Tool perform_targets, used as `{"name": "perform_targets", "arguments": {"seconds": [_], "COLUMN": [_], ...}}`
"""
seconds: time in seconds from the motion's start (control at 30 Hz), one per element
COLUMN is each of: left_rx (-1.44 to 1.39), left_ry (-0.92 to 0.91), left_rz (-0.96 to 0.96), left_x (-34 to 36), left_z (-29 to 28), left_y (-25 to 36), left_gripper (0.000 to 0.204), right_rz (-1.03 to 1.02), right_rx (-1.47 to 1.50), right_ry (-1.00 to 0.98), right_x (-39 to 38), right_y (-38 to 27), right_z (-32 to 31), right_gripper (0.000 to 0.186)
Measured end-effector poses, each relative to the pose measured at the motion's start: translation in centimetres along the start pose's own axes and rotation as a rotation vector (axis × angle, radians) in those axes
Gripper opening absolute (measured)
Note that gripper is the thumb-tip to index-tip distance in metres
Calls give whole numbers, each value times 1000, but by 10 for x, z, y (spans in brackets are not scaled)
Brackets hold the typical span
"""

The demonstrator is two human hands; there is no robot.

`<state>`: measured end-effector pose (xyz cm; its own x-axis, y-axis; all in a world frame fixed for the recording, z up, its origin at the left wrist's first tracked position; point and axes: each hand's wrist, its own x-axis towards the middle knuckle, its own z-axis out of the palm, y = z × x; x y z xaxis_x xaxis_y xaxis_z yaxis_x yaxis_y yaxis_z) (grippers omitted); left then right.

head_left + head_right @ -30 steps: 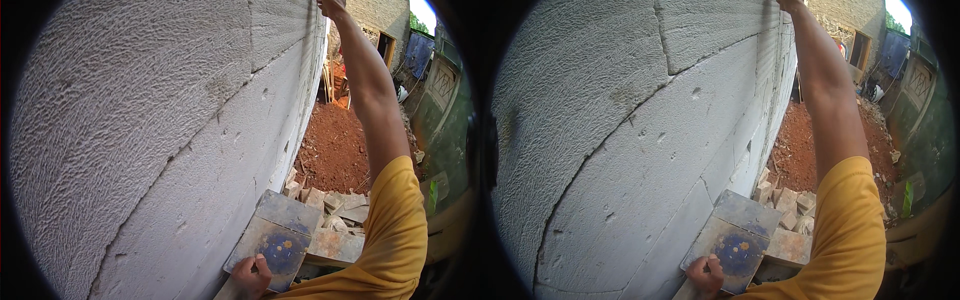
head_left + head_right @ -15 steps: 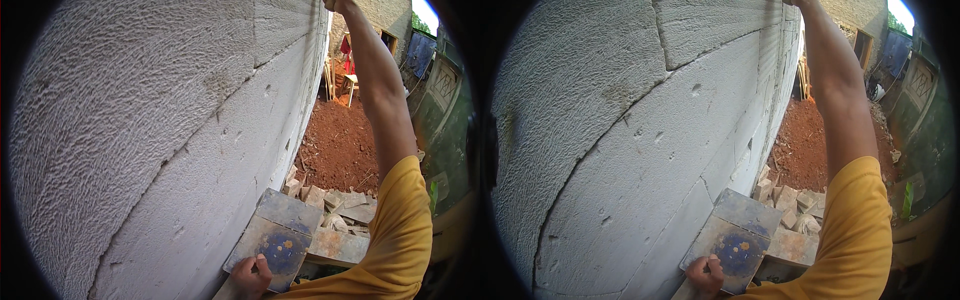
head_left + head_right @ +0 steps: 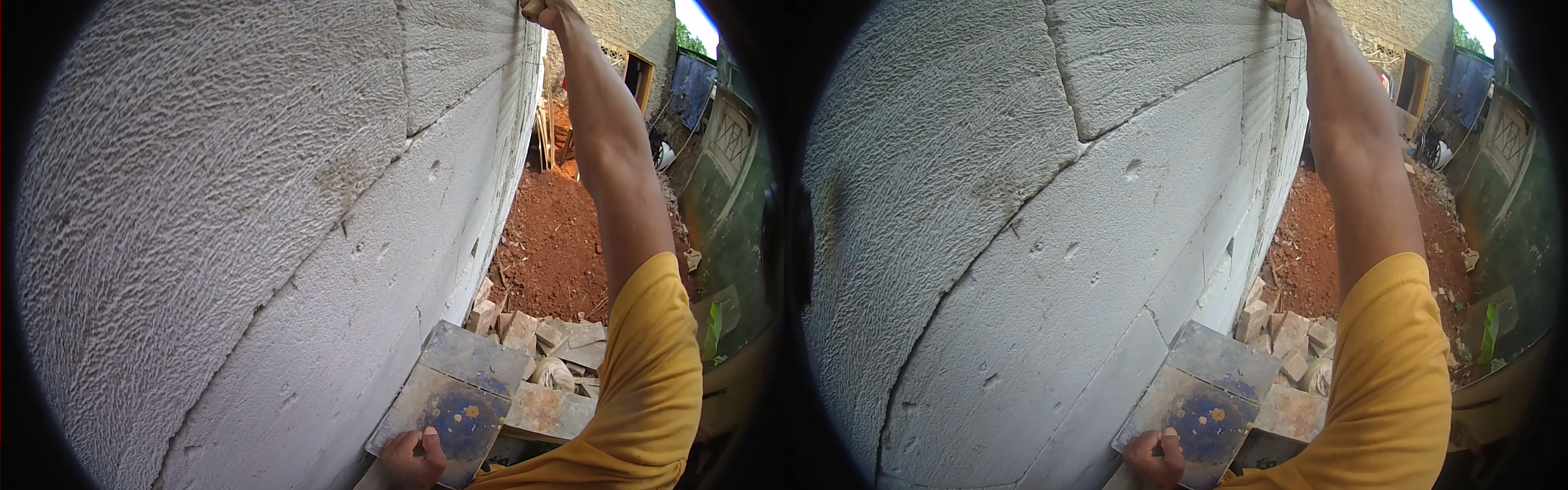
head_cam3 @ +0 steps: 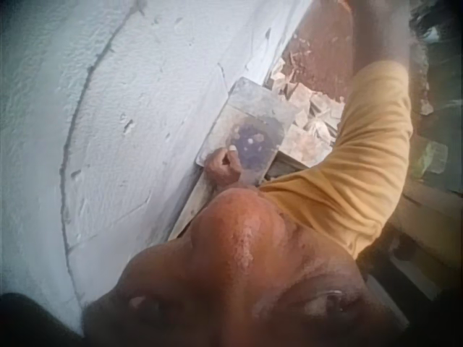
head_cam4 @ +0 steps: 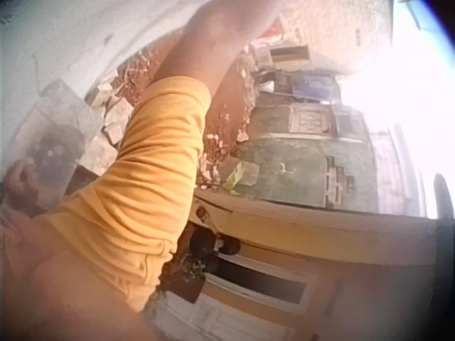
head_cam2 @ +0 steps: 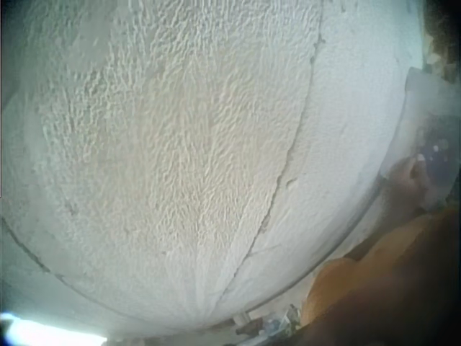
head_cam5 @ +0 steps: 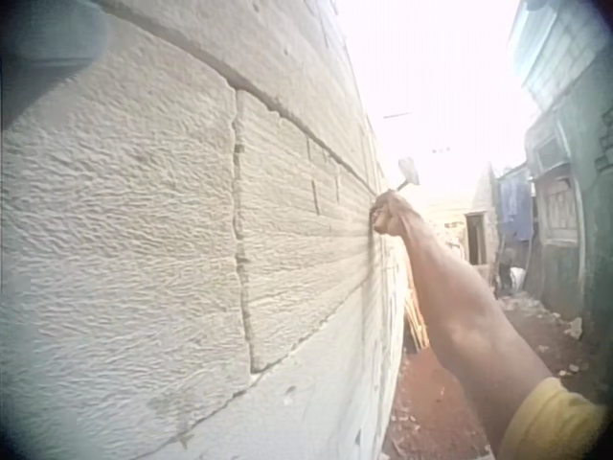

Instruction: The person scrapes and smooths a concrete block wall using a trowel and moves concrete blocks by hand.

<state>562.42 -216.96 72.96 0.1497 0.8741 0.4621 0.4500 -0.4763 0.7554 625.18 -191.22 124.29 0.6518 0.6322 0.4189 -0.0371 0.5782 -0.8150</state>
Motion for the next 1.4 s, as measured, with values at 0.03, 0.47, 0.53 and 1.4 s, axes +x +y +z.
{"name": "perform_targets", "arguments": {"seconds": [0.03, 0.47, 0.53, 1.4], "left_rx": [32, 2, -24, -95], "left_ry": [-17, 18, 22, -66], "left_rz": [-24, 16, 7, -14], "left_x": [0, 2, 1, 4], "left_z": [0, 0, 1, -1], "left_y": [1, -4, -4, 2], "left_gripper": [50, 50, 50, 48], "right_rz": [6, -43, -57, -6], "right_rx": [16, 154, 121, -203], "right_ry": [-20, -60, -48, 161], "right_x": [2, 13, 15, -22], "right_y": [3, 18, 17, -5], "right_z": [1, -4, -4, 15], "right_gripper": [16, 3, 4, 11]}}
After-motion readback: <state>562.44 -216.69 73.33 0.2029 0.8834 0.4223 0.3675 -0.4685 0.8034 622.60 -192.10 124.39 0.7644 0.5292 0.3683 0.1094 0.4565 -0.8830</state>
